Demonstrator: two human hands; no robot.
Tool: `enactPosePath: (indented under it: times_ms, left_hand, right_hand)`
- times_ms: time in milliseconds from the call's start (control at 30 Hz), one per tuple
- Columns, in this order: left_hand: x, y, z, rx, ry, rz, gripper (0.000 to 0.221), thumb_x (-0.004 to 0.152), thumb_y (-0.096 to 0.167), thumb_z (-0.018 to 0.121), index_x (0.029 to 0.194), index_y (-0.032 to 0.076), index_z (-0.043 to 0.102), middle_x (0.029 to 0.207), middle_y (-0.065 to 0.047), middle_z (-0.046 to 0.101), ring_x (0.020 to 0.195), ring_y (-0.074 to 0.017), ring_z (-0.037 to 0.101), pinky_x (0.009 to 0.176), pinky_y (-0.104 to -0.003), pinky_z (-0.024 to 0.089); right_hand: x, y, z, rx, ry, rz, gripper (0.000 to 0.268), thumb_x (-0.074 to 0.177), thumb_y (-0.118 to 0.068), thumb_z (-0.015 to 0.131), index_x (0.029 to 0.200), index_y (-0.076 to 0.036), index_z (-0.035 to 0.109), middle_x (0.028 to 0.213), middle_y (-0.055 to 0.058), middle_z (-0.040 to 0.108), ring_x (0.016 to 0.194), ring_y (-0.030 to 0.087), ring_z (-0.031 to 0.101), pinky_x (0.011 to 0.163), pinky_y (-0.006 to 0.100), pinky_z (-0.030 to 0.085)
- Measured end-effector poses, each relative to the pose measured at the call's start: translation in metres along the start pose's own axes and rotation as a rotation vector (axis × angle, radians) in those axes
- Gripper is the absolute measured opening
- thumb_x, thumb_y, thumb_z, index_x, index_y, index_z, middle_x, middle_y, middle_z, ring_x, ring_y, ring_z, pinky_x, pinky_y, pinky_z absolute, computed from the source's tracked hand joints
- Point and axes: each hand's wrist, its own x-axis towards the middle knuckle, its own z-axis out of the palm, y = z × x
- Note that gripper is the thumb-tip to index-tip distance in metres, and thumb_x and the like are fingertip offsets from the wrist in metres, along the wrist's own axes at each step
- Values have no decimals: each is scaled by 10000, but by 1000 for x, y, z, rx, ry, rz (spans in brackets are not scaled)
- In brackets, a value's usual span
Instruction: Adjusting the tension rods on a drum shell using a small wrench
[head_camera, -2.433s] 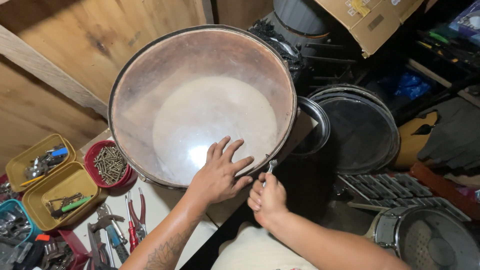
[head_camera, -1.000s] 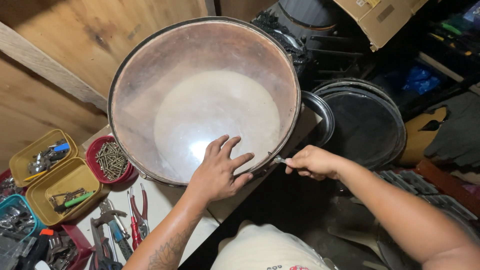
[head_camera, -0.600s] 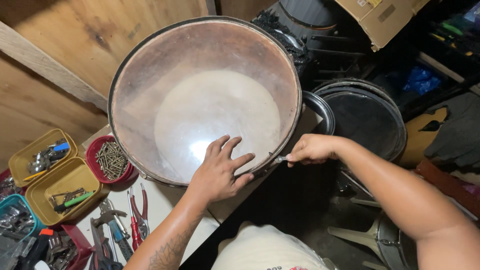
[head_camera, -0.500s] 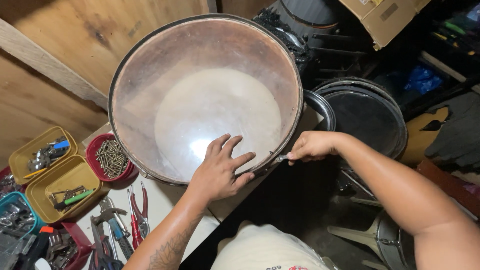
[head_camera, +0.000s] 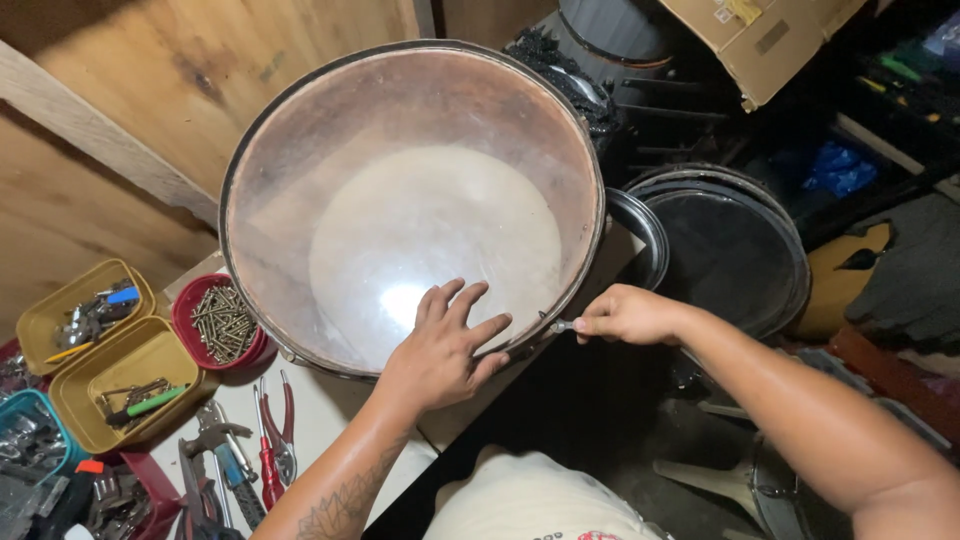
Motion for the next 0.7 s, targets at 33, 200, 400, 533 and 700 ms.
enactPosePath:
  times_ms: [33,200,400,533,700]
  left_hand:
    - [0,-1,0,2,4,-2,491,973,590,495,1387,333,562,1497,-119,402,1451,-428,298,1193,-610,237]
    - [1,-1,5,19,15,13,495,987,600,466,1382,312,549,1496,-117,392,1451,-431,292,1187,-628,235]
    - [1,2,2,24,-5,26,488,984,582,463,1375,302,542,1494,-127,395,1449,-442,298,1174,-646,242]
    - [-3,0,15,20,190,143,456,957,459,585,1341,211,592,1484,-201,426,1367,-482,365,1089,-705,279]
    - [0,-4,15,-46,283,181,461,937,459,619,1317,199,655,1465,-215,490,1358,-489,403,1076,-680,304]
  right_hand:
    - [-2,0,3,-4,1,-3,270,910,-389,709,915,-185,887,595,32,630,604,123,566,567,258,480]
    - [-12,13,36,259,97,74,323,954,-389,670,921,-143,876,563,31,599,508,99,492,442,216,404]
    - [-42,-9,111,1196,-11,112,408,1080,-456,497,965,-77,594,565,-49,241,390,74,220,273,222,236]
    - [-26,-82,178,1639,362,96,303,1086,-342,443,854,-149,470,529,-27,237,361,72,143,295,238,90]
    - [-28,-90,179,1554,485,-14,351,1102,-366,432,929,-73,515,566,10,301,384,121,259,321,297,225]
